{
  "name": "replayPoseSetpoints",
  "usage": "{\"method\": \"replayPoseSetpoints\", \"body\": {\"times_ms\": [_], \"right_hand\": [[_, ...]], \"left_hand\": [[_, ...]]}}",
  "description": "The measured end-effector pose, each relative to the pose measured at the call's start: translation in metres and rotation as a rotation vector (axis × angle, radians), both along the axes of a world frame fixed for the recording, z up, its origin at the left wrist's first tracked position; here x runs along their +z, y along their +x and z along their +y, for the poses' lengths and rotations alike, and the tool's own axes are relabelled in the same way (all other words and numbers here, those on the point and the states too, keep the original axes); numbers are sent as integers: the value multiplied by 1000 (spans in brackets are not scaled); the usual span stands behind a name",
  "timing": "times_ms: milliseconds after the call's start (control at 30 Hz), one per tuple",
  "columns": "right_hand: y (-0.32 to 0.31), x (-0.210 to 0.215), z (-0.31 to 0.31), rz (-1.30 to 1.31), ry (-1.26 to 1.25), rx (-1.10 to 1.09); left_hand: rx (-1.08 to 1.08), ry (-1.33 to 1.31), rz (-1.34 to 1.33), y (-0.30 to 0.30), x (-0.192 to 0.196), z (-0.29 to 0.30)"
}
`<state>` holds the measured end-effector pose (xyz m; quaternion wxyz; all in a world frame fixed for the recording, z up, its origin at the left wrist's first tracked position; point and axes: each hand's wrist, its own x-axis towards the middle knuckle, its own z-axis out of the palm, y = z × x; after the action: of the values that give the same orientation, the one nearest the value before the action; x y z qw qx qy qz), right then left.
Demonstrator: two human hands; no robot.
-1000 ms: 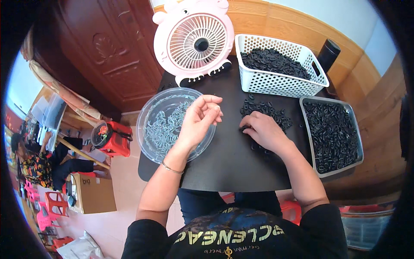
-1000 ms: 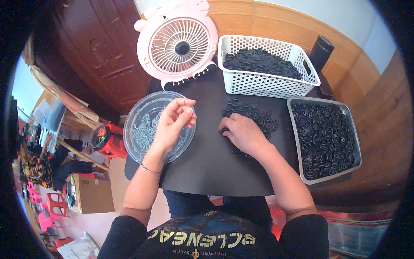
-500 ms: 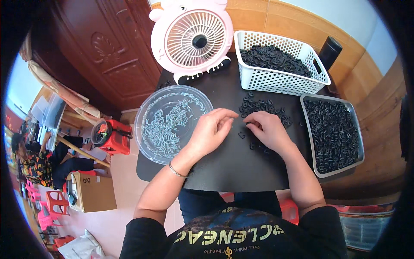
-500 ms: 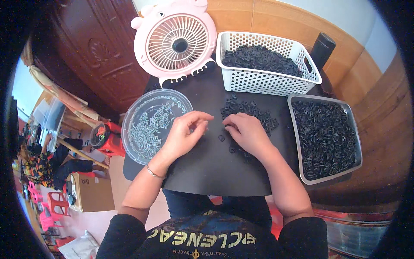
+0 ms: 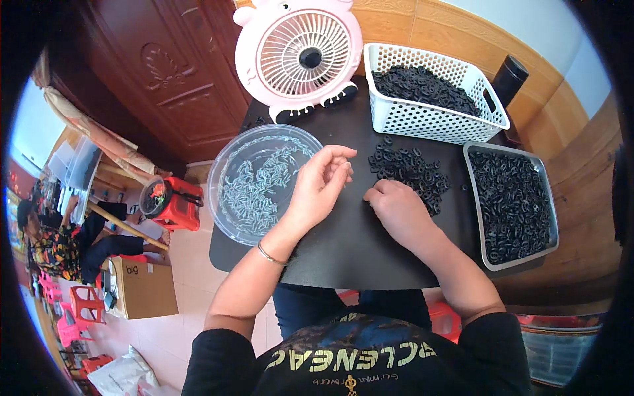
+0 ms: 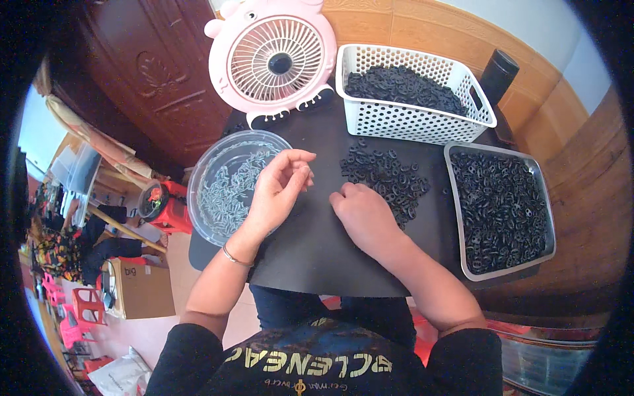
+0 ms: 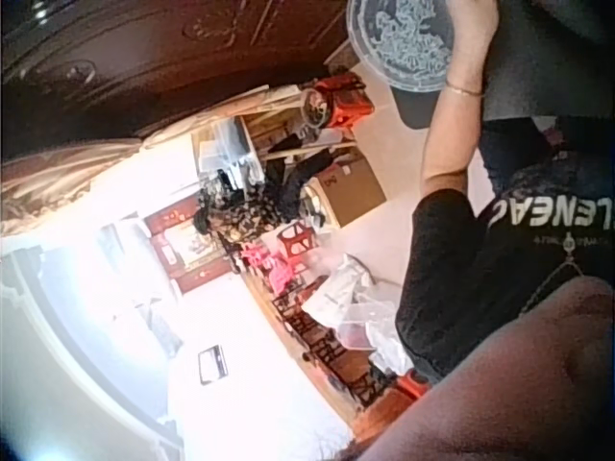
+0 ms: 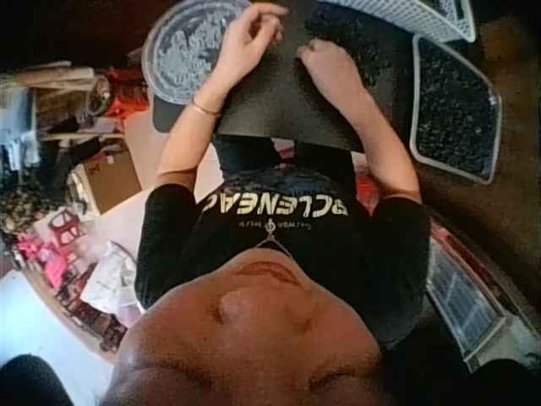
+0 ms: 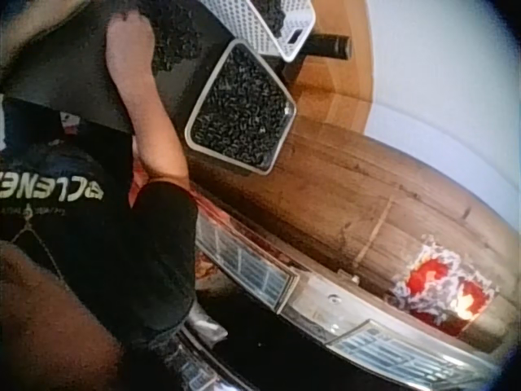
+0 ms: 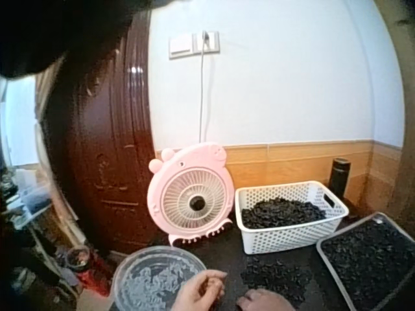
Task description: The person repeatedly picks up small black plastic rings and silver screws, inserts the screws into the rings, and places the assembled units into a clear plastic container. The process is repetitive and performed by hand at a table with a pink fan and baskets of parts nearby.
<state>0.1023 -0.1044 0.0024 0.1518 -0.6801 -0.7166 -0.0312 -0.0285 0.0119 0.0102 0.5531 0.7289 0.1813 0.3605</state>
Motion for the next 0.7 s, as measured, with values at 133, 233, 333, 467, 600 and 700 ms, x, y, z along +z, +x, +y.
{"method": "replayPoseSetpoints", "body": {"times_ms": [133,233,333,467,600,700], "right_hand": [[-12,2,0,-152,0,-21],[-14,1,5,-231,-3,-29],[-4,-1,5,-100,125,-14],[20,8,3,385,239,-23],[31,20,-1,830,282,-135],[33,9,-2,1176,312,-100]], "left_hand": [[-12,-121,-66,2,-2,4],[-31,-260,-89,3,3,4],[-92,-354,-120,9,7,3],[-172,-518,-128,23,9,-4],[-180,-606,-131,33,-1,-5],[-192,-637,-175,34,-13,-7]]}}
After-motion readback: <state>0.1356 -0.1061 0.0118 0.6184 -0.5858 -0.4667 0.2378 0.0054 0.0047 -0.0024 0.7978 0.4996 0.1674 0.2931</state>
